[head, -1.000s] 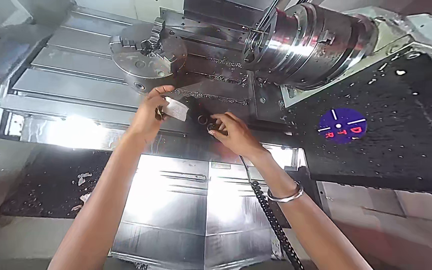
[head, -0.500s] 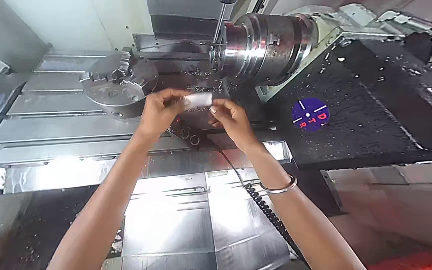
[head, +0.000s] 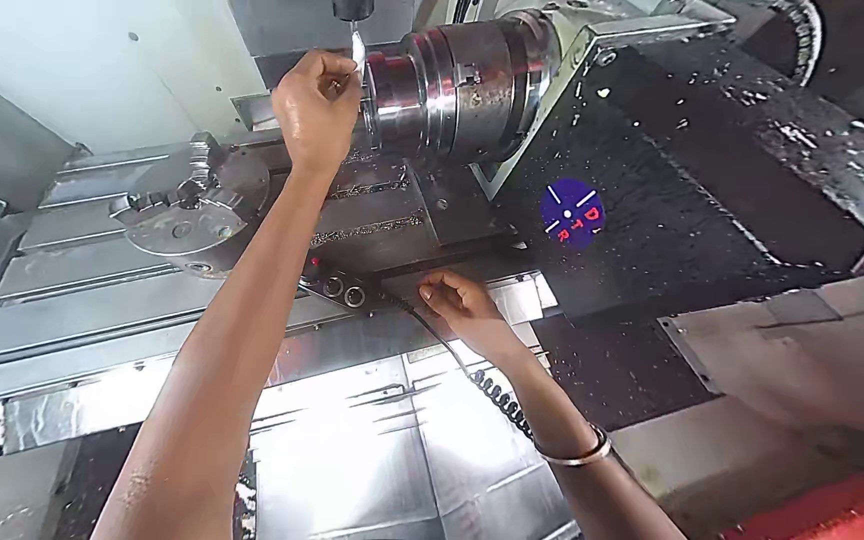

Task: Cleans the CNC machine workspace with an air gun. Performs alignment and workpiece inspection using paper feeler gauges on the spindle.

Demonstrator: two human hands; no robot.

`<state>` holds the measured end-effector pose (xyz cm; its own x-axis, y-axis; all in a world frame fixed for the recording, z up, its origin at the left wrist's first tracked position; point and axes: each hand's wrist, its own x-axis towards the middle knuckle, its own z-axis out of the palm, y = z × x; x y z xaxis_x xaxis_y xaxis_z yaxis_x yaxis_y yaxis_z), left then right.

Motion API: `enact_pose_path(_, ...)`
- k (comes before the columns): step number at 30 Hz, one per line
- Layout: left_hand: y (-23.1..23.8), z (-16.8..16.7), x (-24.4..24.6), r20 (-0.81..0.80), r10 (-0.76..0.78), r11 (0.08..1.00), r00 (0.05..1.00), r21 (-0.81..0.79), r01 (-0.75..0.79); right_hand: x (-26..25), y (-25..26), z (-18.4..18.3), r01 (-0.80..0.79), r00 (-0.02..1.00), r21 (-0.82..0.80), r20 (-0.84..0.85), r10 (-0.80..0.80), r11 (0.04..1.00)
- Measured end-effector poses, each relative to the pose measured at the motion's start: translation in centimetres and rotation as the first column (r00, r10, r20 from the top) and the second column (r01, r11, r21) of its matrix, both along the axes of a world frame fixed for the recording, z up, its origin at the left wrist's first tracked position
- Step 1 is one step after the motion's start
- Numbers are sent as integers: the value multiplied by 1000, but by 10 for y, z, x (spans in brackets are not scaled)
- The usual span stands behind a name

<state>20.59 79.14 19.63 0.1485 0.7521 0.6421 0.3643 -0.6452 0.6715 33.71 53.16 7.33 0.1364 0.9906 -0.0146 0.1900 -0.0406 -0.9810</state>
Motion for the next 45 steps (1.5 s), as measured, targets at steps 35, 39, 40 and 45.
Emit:
enact_pose_path(35,69,-27,-12,35,-170,930,985,-324,172,-31,11,-16,-133,976,-28,170,136,991)
enact_pose_path(39,73,-37,-8,153,-187,900,970,-368,232,-54,57,0,-137,878,4,463,119,991)
enact_pose_path(40,73,-39,-7,181,-190,887,965,-390,248,-61,69,1,-137,849,25,517,104,990)
enact_pose_path(45,67,-40,-2,285,-214,850,934,-417,322,-95,115,-4,-177,705,-102,681,198,979)
